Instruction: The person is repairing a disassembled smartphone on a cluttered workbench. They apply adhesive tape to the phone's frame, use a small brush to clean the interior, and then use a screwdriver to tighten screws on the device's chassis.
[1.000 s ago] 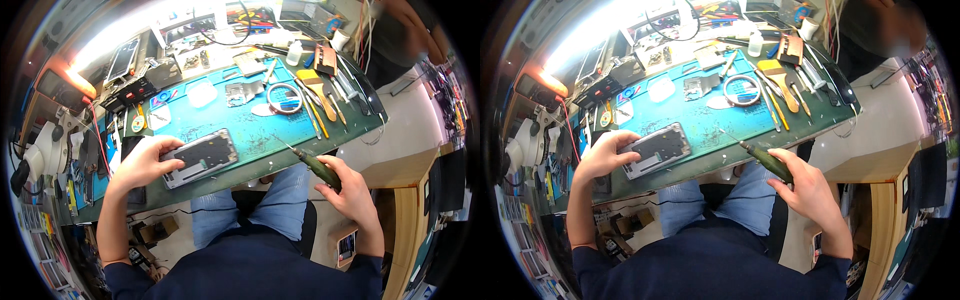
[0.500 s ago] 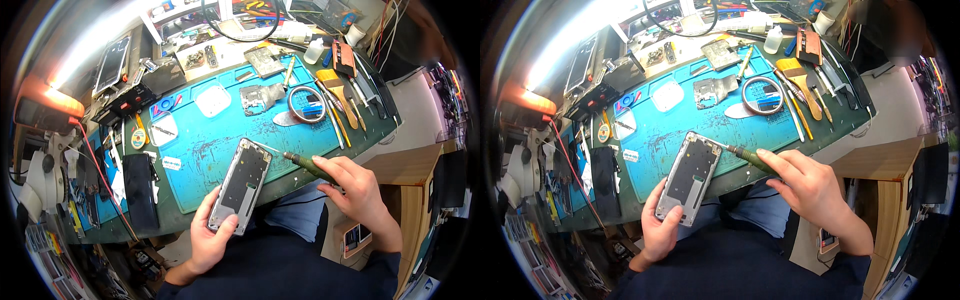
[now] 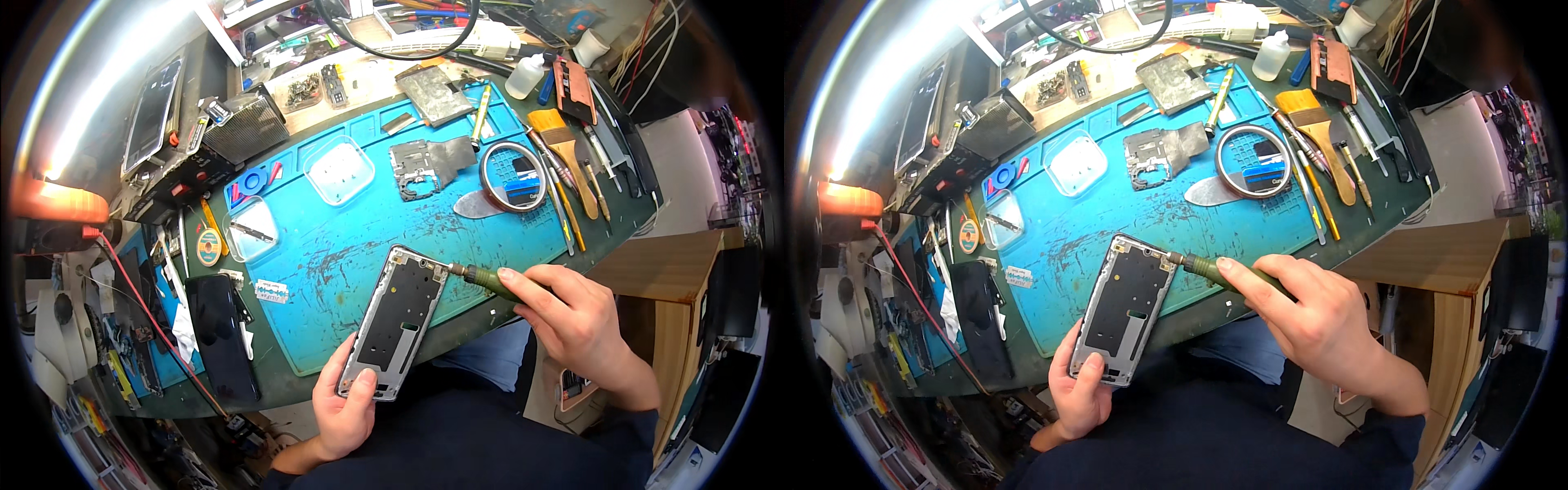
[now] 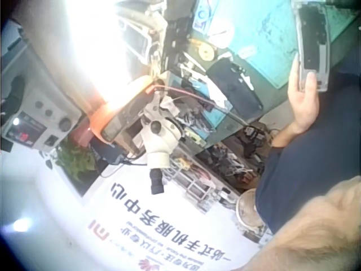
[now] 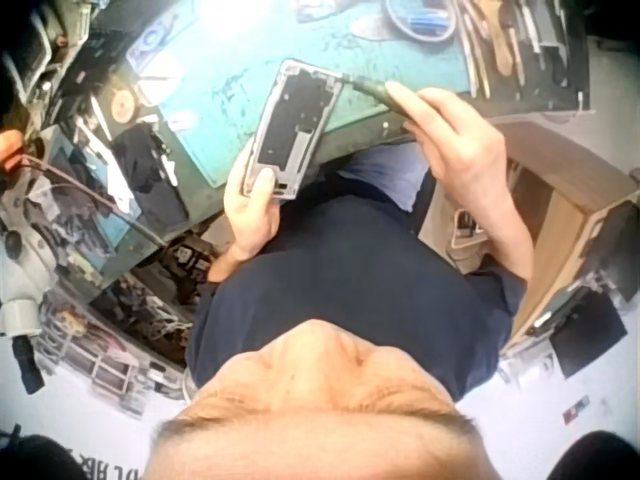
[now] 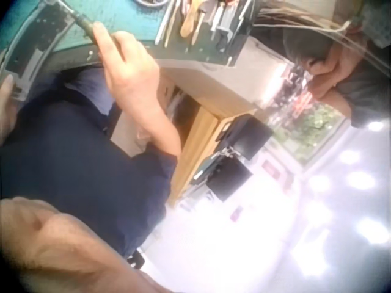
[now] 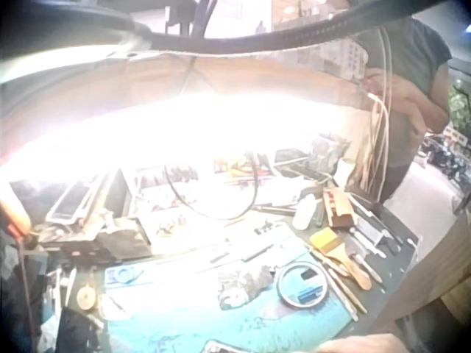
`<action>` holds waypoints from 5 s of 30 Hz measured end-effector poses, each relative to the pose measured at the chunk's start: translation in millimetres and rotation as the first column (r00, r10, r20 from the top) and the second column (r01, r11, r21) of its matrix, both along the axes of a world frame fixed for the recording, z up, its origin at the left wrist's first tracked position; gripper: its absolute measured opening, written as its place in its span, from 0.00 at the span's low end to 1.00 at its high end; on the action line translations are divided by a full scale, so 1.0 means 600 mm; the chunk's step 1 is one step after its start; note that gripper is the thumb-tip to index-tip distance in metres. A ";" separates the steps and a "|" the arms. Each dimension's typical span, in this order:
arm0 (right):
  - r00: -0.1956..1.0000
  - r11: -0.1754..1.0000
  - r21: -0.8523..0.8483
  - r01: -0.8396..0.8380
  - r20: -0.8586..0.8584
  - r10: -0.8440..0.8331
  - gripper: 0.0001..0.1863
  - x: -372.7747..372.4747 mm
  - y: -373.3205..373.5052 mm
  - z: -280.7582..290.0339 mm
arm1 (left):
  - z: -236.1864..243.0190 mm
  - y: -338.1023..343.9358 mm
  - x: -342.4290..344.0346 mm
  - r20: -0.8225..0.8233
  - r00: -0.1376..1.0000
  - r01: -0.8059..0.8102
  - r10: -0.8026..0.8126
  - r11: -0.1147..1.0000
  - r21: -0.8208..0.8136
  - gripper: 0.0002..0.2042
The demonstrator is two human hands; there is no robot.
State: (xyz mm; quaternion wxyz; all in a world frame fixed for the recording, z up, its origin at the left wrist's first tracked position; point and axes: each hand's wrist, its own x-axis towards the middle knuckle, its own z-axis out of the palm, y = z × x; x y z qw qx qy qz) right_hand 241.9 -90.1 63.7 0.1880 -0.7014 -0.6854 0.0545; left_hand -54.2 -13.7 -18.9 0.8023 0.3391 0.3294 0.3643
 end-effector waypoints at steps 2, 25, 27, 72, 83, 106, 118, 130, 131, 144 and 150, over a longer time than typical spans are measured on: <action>1.000 1.000 0.003 -0.003 0.014 0.003 0.30 -0.002 0.001 -0.003 | -0.001 -0.001 0.000 0.014 1.000 0.005 -0.005 1.000 0.016 0.29; 0.994 0.998 -0.002 -0.056 0.095 0.056 0.31 -0.023 -0.011 0.003 | -0.001 0.000 -0.001 -0.074 0.996 0.048 -0.042 0.996 0.079 0.28; 0.993 0.998 -0.007 -0.061 0.101 0.062 0.31 -0.024 -0.012 0.005 | 0.000 0.001 0.000 -0.072 0.996 0.051 -0.046 0.995 0.080 0.28; 0.986 0.998 0.012 -0.060 -0.154 0.061 0.33 -0.033 -0.028 -0.016 | 0.002 0.006 0.005 -0.066 0.996 0.072 -0.067 0.994 0.077 0.29; 0.084 0.991 -0.130 -0.022 -0.988 -0.128 0.44 -0.025 -0.090 -0.038 | 0.012 0.022 0.004 0.024 0.999 0.046 -0.043 0.992 -0.121 0.25; 0.088 0.909 -0.140 -0.394 -0.990 -0.114 0.38 -0.088 -0.070 -0.066 | 0.068 0.040 0.035 -0.052 0.917 0.393 -0.396 0.867 0.306 0.20; -0.115 0.860 -0.091 -0.501 -0.979 -0.171 0.25 -0.091 -0.083 -0.116 | 0.032 0.005 0.066 -0.028 0.838 0.502 -0.545 0.748 0.435 0.15; 0.796 0.999 -0.002 0.047 -0.604 -0.039 0.15 -0.135 -0.096 -0.086 | -0.016 -0.044 0.099 0.037 0.977 0.171 -0.212 0.867 0.468 0.07; 0.840 0.996 0.066 0.068 -0.543 -0.022 0.15 -0.141 -0.092 -0.093 | -0.018 -0.053 0.102 0.144 0.970 0.148 -0.196 0.945 0.293 0.07; 0.962 0.974 0.178 0.140 -0.255 -0.092 0.16 -0.153 -0.088 -0.085 | 0.002 -0.058 0.120 0.105 0.993 0.014 -0.047 0.956 0.292 0.05; 0.799 0.986 -0.042 0.162 -0.580 -0.156 0.13 -0.144 -0.095 -0.076 | 0.011 -0.033 0.110 -0.039 0.984 0.174 -0.174 0.893 0.415 0.10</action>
